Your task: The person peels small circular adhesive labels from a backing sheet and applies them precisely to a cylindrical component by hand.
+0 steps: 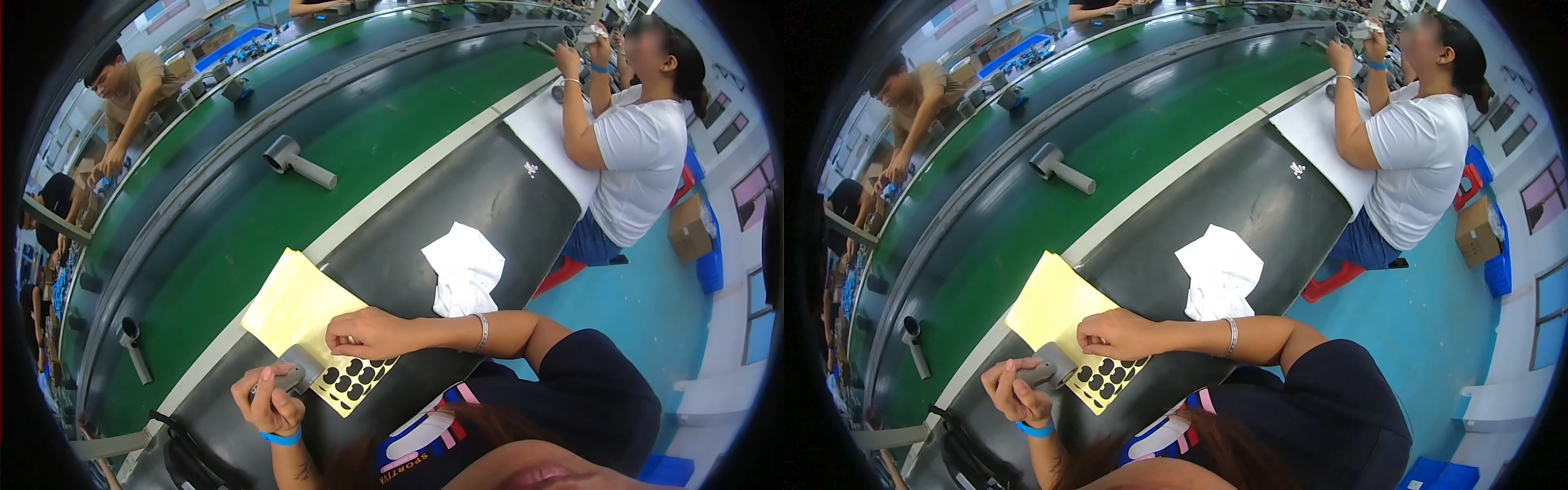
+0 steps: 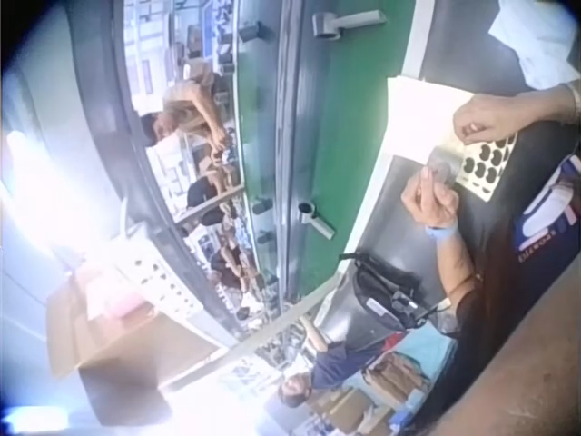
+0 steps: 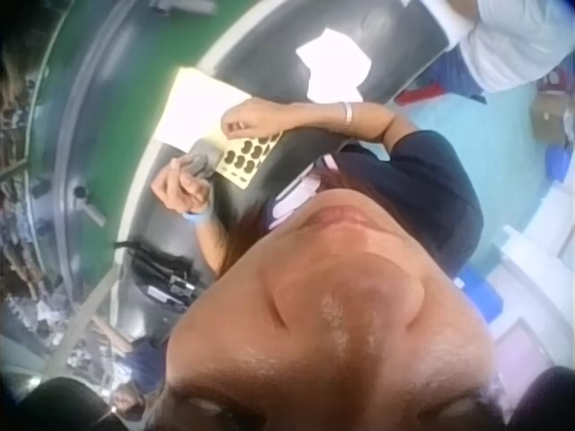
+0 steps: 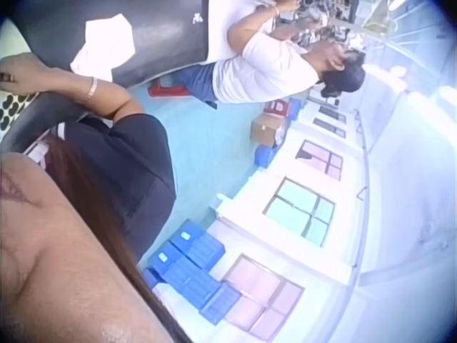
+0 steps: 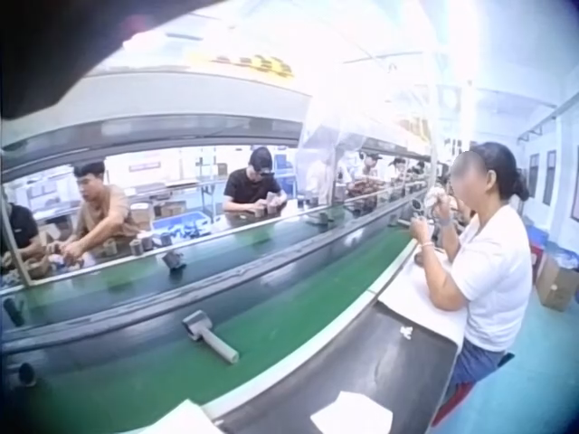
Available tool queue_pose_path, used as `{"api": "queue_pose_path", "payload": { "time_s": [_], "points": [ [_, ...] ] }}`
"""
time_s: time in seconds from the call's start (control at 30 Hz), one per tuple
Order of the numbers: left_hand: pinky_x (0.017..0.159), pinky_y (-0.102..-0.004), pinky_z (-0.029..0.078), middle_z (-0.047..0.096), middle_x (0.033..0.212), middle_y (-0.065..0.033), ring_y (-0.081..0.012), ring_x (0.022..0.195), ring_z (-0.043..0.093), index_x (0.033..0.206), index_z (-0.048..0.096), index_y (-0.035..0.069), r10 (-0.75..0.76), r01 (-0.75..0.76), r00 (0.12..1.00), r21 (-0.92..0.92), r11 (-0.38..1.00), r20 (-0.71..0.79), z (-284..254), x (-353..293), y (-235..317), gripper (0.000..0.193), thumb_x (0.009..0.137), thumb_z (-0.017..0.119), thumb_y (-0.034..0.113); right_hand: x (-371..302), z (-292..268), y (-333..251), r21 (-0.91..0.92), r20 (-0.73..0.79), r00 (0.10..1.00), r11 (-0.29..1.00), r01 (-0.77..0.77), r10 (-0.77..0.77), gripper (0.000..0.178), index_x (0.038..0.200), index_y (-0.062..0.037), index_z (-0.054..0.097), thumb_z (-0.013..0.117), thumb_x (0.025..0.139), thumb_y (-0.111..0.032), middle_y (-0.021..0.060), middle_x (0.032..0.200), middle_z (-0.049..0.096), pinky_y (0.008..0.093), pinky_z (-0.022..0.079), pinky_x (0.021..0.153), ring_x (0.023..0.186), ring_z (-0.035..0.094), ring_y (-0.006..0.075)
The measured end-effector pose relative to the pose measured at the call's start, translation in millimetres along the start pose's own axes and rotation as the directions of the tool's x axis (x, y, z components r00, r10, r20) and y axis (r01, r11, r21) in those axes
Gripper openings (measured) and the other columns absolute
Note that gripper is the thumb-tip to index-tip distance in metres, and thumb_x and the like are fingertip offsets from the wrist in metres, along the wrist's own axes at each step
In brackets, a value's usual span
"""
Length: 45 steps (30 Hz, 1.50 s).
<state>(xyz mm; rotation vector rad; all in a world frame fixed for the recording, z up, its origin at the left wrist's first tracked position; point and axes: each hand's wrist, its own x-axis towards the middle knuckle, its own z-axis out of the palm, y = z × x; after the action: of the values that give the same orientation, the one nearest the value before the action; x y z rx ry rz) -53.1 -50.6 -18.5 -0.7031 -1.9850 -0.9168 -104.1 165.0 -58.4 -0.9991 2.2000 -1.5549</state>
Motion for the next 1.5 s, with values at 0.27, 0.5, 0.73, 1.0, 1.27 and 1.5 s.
{"api": "queue_pose_path", "payload": {
  "time_s": [0.27,0.5,0.73,1.0,1.27,1.5],
  "points": [
    [0.057,-0.0281,0.05,0.053,0.097,-0.0195,-0.019,0.057,0.06,0.126,0.044,0.001,0.029,-0.026,0.997,0.036,0.999,-0.074,9.7,-6.4,-4.8,0.035,0.1,0.043,0.025,-1.1,-3.5,3.7,0.013,0.006,1.0,1.0,0.005,-0.005,0.008,0.086,-0.0055,0.058,0.062,0.086,-0.012,0.0077,0.078,0.06,0.0334,0.047,0.062,0.067,0.062,0.0205],
    [0.057,-0.0261,0.049,0.052,0.1,-0.0204,-0.0184,0.057,0.059,0.126,0.044,0.003,0.036,-0.036,0.999,0.046,0.998,-0.002,9.3,-5.4,-3.1,0.034,0.101,0.04,0.025,-4.2,-6.3,10.7,0.002,-0.015,0.998,0.998,0.067,-0.067,0.009,0.09,-0.0062,0.058,0.062,0.089,-0.014,0.0054,0.077,0.059,0.0294,0.046,0.057,0.063,0.059,0.0162],
    [0.06,-0.0289,0.05,0.054,0.09,-0.0187,-0.0197,0.063,0.059,0.123,0.045,-0.001,-0.198,0.169,0.976,-0.253,0.952,-0.094,24.5,2.8,19.9,0.04,0.096,0.051,0.028,-5.8,-12.3,5.5,0.025,0.017,1.0,0.999,0.023,-0.024,0.008,0.087,-0.0058,0.057,0.063,0.086,-0.012,0.007,0.078,0.06,0.0328,0.047,0.061,0.066,0.061,0.0199],
    [0.061,-0.0318,0.048,0.053,0.07,-0.0121,-0.0207,0.059,0.053,0.091,0.051,-0.003,-0.538,0.546,0.819,-0.56,0.623,0.2,26.7,20.6,35.4,0.038,0.084,0.063,0.032,-9.9,-17.4,10.4,0.028,0.003,1.0,0.999,0.026,-0.026,0.01,0.087,-0.0058,0.057,0.064,0.085,-0.012,0.0073,0.077,0.06,0.0334,0.047,0.062,0.067,0.062,0.0211],
    [0.049,-0.0318,0.043,0.048,0.063,-0.0129,-0.0204,0.051,0.047,0.077,0.048,-0.003,-0.5,0.463,0.854,-0.651,0.601,0.146,14.4,14.9,43.2,0.029,0.084,0.056,0.024,-5.4,-9.1,8.5,0.017,-0.025,0.997,0.997,0.08,-0.08,0.01,0.089,-0.0057,0.059,0.066,0.086,-0.011,0.0069,0.079,0.059,0.0287,0.048,0.056,0.063,0.061,0.017],
    [0.049,-0.0336,0.044,0.052,0.058,-0.014,-0.021,0.047,0.049,0.073,0.054,-0.005,-0.541,0.526,0.817,-0.643,0.557,0.2,4.3,19.3,30.7,0.031,0.082,0.058,0.024,0.2,-4.6,1.5,0.019,-0.019,0.999,0.999,-0.026,0.026,0.009,0.091,-0.005,0.062,0.067,0.085,-0.008,0.0066,0.077,0.061,0.0263,0.048,0.054,0.06,0.06,0.0142]
  ]
}}
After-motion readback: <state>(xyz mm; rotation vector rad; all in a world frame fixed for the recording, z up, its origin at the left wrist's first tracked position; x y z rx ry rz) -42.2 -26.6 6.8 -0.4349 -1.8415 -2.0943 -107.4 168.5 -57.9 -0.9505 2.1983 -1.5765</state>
